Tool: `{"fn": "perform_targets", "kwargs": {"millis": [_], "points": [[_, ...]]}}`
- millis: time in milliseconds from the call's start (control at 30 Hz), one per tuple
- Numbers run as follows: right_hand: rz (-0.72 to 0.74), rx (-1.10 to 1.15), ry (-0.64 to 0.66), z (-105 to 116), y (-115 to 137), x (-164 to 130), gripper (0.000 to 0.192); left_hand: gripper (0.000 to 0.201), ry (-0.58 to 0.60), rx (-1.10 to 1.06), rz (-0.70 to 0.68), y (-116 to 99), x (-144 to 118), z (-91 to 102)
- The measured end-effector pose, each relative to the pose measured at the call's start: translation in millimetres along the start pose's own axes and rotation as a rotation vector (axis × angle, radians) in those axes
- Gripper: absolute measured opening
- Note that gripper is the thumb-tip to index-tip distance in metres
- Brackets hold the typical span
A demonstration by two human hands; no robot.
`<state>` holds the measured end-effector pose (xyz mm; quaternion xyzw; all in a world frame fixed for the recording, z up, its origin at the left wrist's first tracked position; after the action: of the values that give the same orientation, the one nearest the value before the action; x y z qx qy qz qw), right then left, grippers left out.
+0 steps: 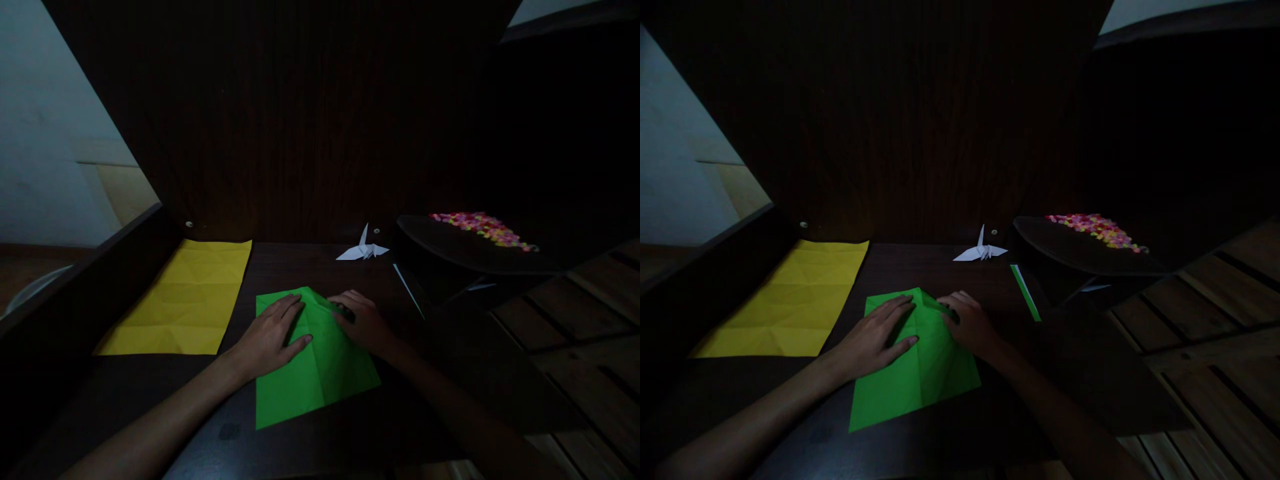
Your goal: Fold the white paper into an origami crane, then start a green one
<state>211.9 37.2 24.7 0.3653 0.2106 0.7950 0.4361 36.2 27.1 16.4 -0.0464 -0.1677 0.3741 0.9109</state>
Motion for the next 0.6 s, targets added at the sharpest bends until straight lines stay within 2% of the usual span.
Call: {"fn": "perform_targets", "kwargs": {"millis": [100, 300, 600], "points": [[0.085, -0.005, 0.048, -6, 3, -4, 0.036, 0.062, -0.009, 0.001, 0.003, 3, 0, -0.7], [0.158, 0.005, 0.114, -15, 6, -9, 0.046, 0.078, -0.02, -0.004, 0.01, 9, -2, -4.4], [0.183, -0.108, 0.238, -24, 10, -12, 0.045, 0.074, 0.052, 0.068, -0.069, 5, -1, -5.7]]}}
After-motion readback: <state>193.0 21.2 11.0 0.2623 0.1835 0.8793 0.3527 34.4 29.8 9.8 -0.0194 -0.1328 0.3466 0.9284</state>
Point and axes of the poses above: each hand's wrist, its own x-axis towards the middle knuckle, its own z-axis out of the back of the hand, y = z × x, the point moved 7 cm from there along x, towards the middle knuckle, and after that the axes turned 8 degrees about x, right-handed, at the moved point
